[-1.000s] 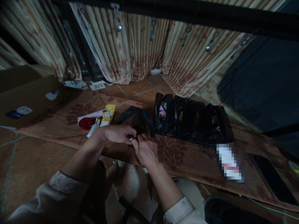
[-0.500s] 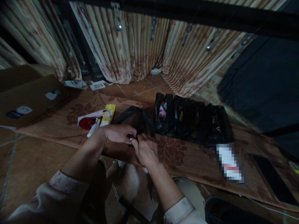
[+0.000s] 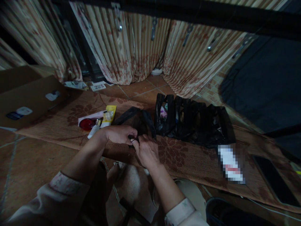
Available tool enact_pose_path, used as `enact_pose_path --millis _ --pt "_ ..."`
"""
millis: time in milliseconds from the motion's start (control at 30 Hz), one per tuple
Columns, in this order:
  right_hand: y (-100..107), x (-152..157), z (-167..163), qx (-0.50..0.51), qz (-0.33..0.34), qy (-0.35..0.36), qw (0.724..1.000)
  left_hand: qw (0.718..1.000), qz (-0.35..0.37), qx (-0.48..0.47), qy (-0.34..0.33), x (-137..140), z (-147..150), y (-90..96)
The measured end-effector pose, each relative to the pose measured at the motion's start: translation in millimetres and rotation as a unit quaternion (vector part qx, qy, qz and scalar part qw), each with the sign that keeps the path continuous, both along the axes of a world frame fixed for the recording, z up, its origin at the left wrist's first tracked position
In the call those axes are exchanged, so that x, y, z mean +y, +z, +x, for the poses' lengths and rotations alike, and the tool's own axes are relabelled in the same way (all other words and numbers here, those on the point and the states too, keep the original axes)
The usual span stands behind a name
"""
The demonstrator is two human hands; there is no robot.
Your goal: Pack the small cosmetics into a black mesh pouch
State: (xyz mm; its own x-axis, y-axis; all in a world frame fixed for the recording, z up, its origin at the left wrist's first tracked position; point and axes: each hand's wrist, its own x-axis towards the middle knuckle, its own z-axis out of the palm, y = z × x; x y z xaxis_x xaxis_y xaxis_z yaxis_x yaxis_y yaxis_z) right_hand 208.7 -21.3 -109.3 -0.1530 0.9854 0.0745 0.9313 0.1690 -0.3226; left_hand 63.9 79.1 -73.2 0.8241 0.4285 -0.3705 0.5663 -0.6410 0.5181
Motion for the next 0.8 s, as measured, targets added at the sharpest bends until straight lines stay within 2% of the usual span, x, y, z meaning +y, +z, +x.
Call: enact_pose_path --millis 800 --pt "2.0 -0.8 -1.4 0.011 -0.011 -0.007 1.0 1.0 0.006 0.019 0.002 -0.4 -1.8 2.8"
